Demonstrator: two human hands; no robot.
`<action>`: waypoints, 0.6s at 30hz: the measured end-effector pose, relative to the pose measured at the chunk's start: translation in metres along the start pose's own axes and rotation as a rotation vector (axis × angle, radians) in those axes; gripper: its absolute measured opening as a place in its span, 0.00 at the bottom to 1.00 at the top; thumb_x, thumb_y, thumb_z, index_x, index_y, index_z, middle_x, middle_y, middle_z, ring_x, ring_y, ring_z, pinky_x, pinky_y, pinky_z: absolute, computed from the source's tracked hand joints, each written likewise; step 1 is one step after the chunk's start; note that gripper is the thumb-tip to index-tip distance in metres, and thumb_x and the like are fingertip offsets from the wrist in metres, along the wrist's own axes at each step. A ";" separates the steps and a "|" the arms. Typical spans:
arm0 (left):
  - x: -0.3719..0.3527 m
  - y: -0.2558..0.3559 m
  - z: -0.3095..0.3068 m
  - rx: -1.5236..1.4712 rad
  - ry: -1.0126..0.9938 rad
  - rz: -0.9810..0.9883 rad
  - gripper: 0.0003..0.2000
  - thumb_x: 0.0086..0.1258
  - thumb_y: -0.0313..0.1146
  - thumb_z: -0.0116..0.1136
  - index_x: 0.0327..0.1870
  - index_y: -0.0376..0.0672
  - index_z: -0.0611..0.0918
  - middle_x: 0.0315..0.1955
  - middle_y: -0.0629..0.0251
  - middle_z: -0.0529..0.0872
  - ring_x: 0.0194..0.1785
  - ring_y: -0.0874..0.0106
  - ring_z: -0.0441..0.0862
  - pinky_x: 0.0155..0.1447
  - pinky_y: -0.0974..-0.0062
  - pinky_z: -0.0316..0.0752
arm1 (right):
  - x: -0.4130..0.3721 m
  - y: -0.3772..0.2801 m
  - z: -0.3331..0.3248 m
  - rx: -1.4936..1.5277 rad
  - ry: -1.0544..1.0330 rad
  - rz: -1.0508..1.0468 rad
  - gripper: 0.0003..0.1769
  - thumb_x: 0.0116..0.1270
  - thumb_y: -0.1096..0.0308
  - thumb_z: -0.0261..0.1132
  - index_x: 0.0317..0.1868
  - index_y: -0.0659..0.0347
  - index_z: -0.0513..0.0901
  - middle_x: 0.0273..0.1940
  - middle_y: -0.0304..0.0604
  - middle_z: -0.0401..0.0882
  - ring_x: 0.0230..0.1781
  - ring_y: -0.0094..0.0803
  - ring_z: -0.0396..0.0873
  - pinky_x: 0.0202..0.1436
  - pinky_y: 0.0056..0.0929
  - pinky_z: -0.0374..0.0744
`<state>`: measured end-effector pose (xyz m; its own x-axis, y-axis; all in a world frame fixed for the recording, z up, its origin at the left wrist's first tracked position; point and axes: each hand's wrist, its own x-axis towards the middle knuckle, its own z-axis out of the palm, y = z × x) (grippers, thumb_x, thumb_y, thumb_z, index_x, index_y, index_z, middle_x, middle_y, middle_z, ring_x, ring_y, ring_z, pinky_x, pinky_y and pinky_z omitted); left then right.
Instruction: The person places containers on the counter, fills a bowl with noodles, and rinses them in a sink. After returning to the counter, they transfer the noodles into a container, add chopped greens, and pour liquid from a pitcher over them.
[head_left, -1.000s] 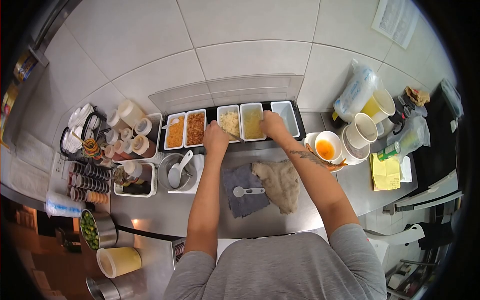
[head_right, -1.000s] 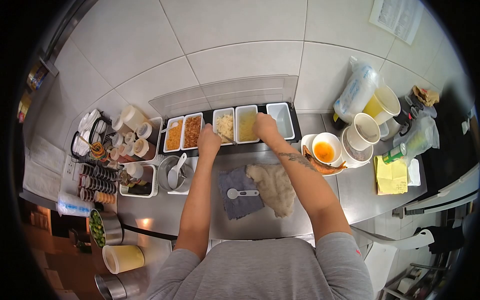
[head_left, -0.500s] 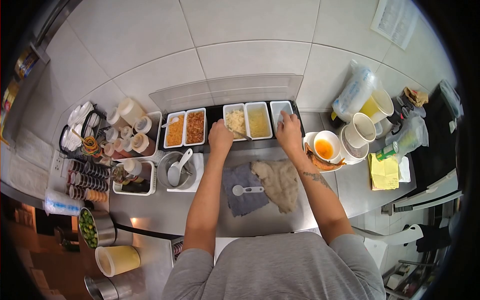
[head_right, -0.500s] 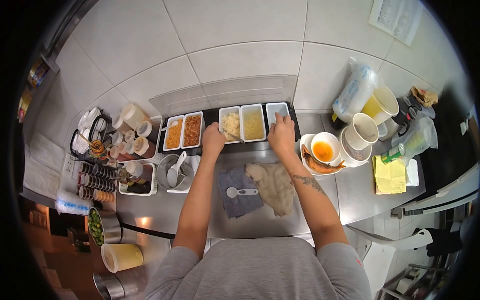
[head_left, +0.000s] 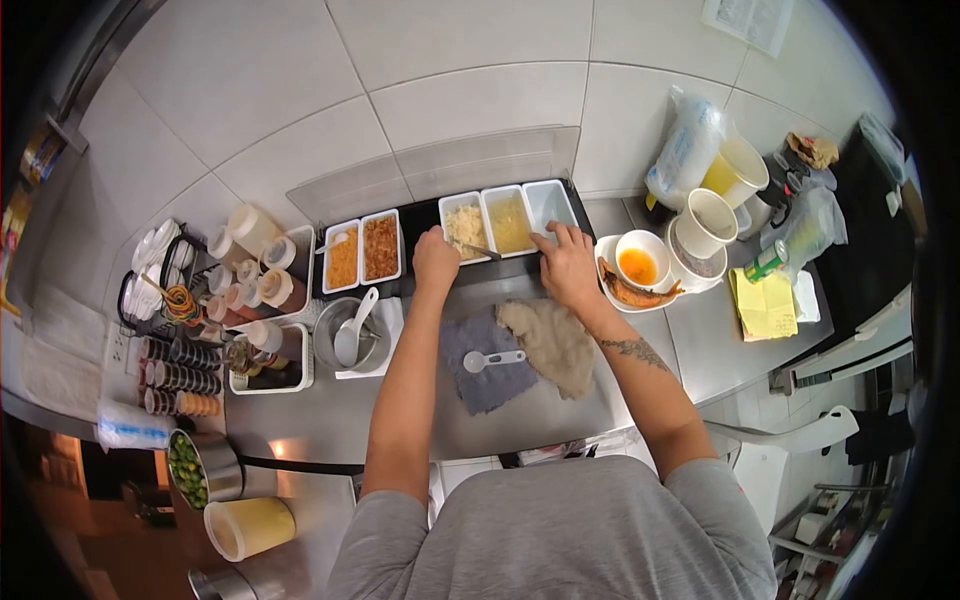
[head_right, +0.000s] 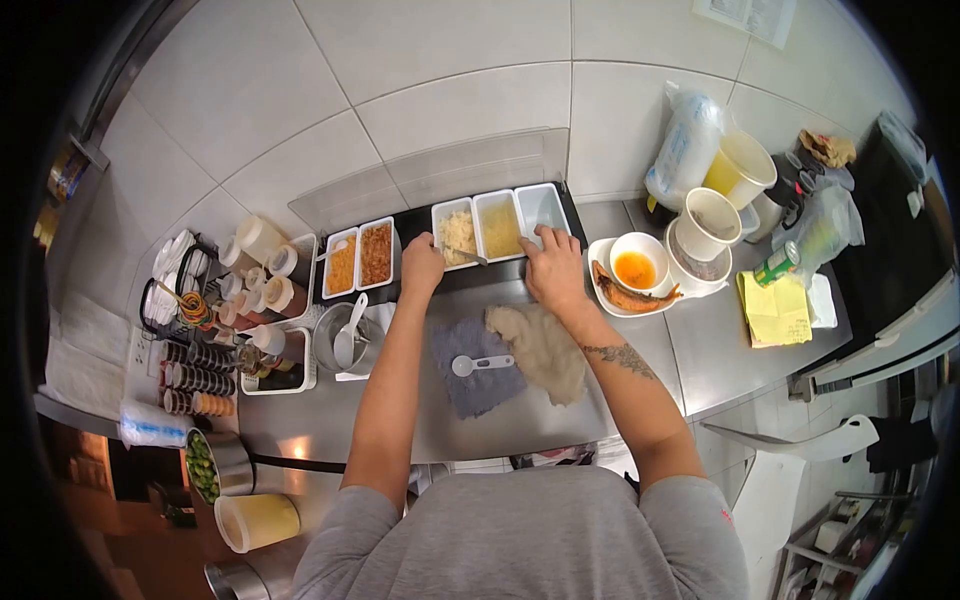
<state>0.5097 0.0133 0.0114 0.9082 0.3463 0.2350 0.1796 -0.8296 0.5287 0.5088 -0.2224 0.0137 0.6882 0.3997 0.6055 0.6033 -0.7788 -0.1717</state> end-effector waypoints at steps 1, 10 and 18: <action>-0.005 0.004 -0.003 0.019 0.032 0.005 0.07 0.61 0.25 0.54 0.39 0.34 0.79 0.41 0.46 0.79 0.47 0.47 0.78 0.48 0.53 0.74 | -0.004 -0.003 -0.004 0.017 0.006 0.007 0.20 0.55 0.73 0.62 0.51 0.57 0.82 0.51 0.46 0.74 0.53 0.43 0.70 0.55 0.41 0.68; -0.115 0.055 -0.021 -0.223 -0.412 0.370 0.11 0.65 0.29 0.57 0.47 0.39 0.79 0.44 0.49 0.77 0.50 0.51 0.76 0.52 0.57 0.72 | -0.113 -0.007 -0.081 0.358 0.029 0.324 0.22 0.62 0.74 0.61 0.58 0.64 0.76 0.50 0.57 0.72 0.49 0.51 0.74 0.55 0.42 0.73; -0.166 0.089 0.096 0.340 -0.187 0.700 0.18 0.72 0.33 0.45 0.60 0.45 0.76 0.52 0.48 0.78 0.56 0.52 0.75 0.60 0.56 0.71 | -0.271 -0.023 -0.176 0.569 -0.177 0.594 0.16 0.66 0.71 0.61 0.53 0.62 0.78 0.47 0.52 0.74 0.38 0.47 0.79 0.44 0.37 0.79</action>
<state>0.4112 -0.1598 -0.0588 0.8956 -0.3585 0.2633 -0.3777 -0.9256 0.0245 0.2375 -0.3983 -0.0095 0.9800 0.1071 0.1679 0.1991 -0.5400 -0.8178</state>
